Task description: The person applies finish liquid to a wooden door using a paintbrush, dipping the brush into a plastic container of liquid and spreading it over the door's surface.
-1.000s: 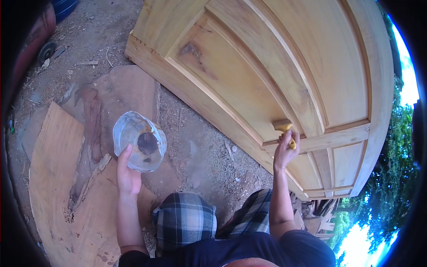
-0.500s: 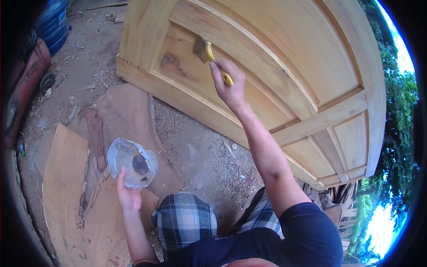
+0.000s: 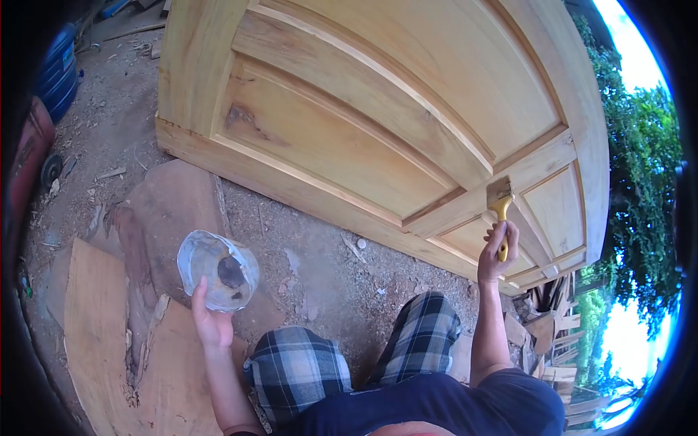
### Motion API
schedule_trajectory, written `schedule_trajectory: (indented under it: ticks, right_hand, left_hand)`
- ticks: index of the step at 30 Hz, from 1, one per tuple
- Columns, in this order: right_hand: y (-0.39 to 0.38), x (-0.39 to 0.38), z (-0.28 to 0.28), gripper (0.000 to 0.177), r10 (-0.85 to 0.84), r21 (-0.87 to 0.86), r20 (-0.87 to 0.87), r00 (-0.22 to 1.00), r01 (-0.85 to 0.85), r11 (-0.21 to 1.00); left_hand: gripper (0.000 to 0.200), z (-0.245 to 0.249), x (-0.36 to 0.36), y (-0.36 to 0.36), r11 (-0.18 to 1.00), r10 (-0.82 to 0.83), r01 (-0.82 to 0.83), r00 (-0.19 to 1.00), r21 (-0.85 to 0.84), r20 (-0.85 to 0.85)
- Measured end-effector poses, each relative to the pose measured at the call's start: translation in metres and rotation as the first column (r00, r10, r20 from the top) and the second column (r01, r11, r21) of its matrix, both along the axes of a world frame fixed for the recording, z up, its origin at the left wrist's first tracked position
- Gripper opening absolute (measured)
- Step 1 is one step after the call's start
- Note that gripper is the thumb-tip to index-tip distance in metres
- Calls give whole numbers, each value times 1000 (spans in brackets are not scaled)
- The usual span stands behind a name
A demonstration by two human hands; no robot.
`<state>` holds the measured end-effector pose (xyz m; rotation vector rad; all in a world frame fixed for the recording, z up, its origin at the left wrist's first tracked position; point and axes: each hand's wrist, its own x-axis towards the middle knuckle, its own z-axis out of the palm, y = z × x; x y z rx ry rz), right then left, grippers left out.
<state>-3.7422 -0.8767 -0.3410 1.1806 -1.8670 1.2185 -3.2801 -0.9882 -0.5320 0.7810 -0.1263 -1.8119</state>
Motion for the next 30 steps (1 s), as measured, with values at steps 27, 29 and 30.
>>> schedule_trajectory:
  ticks: [27, 29, 30]
  right_hand:
    - [-81, 34, 14, 21, 430, 24, 293, 854, -457, 889]
    - [-24, -10, -4, 25, 266, -47, 247, 932, -263, 964]
    - [1, -33, -14, 23, 150, -62, 256, 955, -139, 988]
  left_hand:
    - [60, -16, 13, 8, 1000, -18, 18, 1000, 10, -5]
    - [59, -17, 13, 6, 1000, -18, 18, 999, 24, 27]
    - [59, -18, 14, 6, 1000, -10, 9, 1000, 30, 27]
